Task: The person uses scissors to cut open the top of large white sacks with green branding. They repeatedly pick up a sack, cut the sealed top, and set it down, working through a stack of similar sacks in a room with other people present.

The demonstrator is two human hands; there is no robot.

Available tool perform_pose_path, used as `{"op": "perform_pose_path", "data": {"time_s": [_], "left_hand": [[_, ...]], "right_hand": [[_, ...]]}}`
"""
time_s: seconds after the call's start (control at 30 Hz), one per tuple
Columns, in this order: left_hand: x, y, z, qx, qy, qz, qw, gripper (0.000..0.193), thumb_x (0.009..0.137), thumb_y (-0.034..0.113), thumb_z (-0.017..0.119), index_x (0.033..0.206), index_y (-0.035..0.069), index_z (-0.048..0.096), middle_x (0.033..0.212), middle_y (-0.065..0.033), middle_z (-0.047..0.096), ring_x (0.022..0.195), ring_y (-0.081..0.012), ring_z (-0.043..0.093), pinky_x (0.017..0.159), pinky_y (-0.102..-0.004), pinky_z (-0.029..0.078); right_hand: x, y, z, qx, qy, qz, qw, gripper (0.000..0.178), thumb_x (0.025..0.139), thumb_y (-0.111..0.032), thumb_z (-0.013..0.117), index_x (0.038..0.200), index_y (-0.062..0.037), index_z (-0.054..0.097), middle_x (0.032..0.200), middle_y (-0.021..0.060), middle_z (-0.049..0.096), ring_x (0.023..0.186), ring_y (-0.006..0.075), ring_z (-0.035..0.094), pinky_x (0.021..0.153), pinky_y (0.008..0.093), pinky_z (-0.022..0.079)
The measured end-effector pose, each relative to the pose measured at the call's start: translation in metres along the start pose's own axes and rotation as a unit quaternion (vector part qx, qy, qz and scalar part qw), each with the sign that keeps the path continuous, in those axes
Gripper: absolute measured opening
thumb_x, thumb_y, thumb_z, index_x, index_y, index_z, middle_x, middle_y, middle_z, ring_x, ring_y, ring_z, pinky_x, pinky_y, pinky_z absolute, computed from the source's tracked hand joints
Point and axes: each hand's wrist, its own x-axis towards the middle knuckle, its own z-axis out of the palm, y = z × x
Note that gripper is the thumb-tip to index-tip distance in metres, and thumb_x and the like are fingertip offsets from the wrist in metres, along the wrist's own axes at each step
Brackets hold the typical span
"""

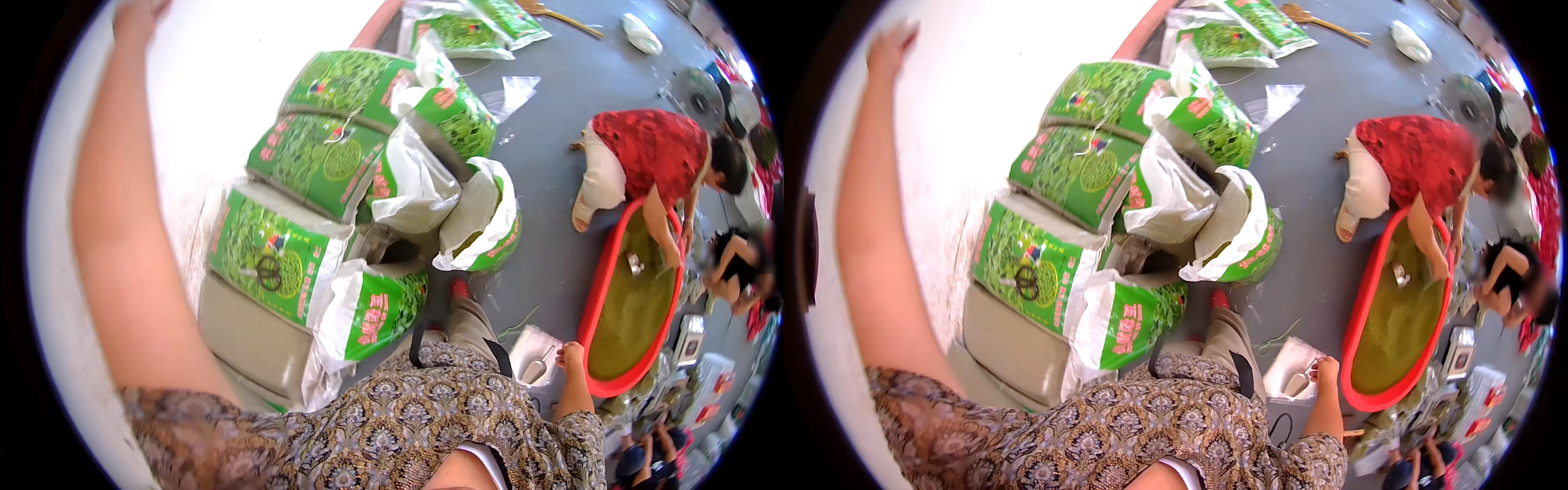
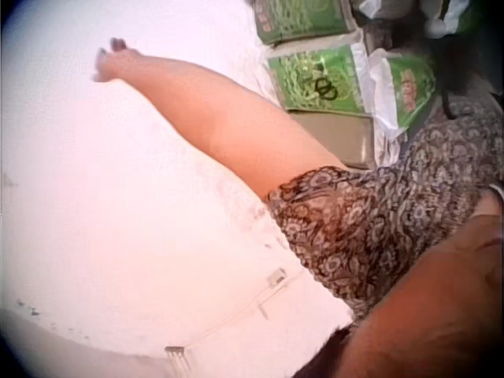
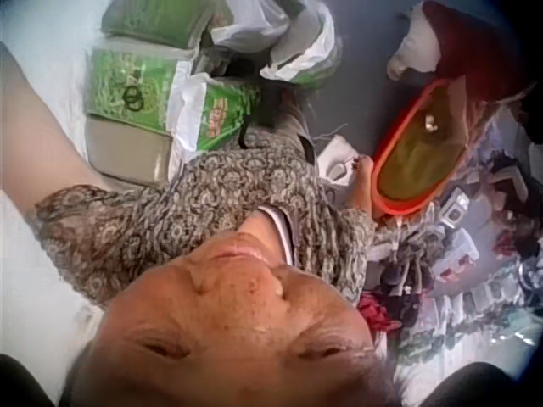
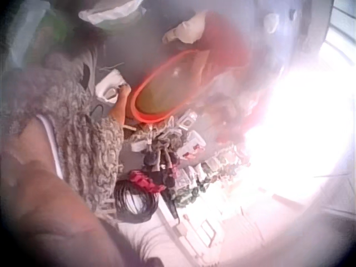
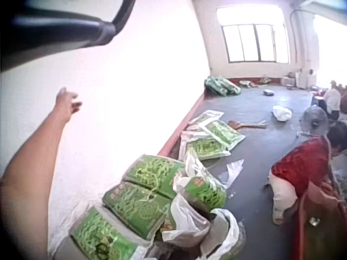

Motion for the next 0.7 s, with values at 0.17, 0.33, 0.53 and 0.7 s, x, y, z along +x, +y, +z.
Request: {"op": "perform_pose_path", "data": {"time_s": [0.17, 0.33, 0.53, 0.7], "left_hand": [[-0.076, -0.308, -0.065, 0.614, -0.215, -0.027, 0.759, 0.051, 0.077, 0.023, 0.045, 0.122, 0.001, 0.032, 0.117, -0.0186, 0.043, 0.105, -0.0323, 0.044, 0.088, -0.0394, 0.036], [-0.426, -0.359, -0.003, 0.312, -0.633, -0.21, 0.677, 0.058, 0.068, 0.002, 0.054, 0.123, 0.009, 0.035, 0.098, -0.0139, 0.052, 0.053, -0.0202, 0.055, 0.045, -0.0324, 0.046], [-0.62, -0.326, -0.061, 0.18, -0.73, -0.191, 0.631, 0.049, 0.072, 0.002, 0.051, 0.119, 0.008, 0.041, 0.09, -0.0102, 0.055, 0.056, -0.0162, 0.054, 0.048, -0.0289, 0.045], [-0.623, -0.331, -0.113, 0.203, -0.681, -0.3, 0.637, 0.045, 0.071, 0.007, 0.055, 0.115, 0.003, 0.044, 0.095, -0.0112, 0.055, 0.065, -0.0167, 0.056, 0.055, -0.0276, 0.047]], "right_hand": [[-0.016, 0.048, 0.053, 0.053, -0.132, -0.068, 0.988, 0.011, 0.077, -0.008, 0.044, 0.083, -0.0017, 0.052, 0.061, 0.0104, 0.053, 0.041, 0.016, 0.048, 0.034, 0.0306, 0.042], [-0.035, 0.111, -0.002, -0.046, -0.025, -0.106, 0.993, 0.015, 0.076, -0.01, 0.044, 0.083, -0.0005, 0.054, 0.068, 0.0129, 0.059, 0.047, 0.0241, 0.056, 0.037, 0.0337, 0.046], [-0.083, 0.181, -0.01, 0.051, -0.013, -0.006, 0.999, 0.011, 0.075, -0.008, 0.045, 0.074, -0.0029, 0.055, 0.062, 0.0074, 0.055, 0.041, 0.0148, 0.049, 0.037, 0.0295, 0.041], [-0.113, 0.242, -0.005, 0.066, -0.03, -0.015, 0.997, 0.013, 0.076, -0.012, 0.046, 0.071, -0.0024, 0.054, 0.06, 0.0068, 0.054, 0.044, 0.0154, 0.05, 0.039, 0.0292, 0.042]]}}
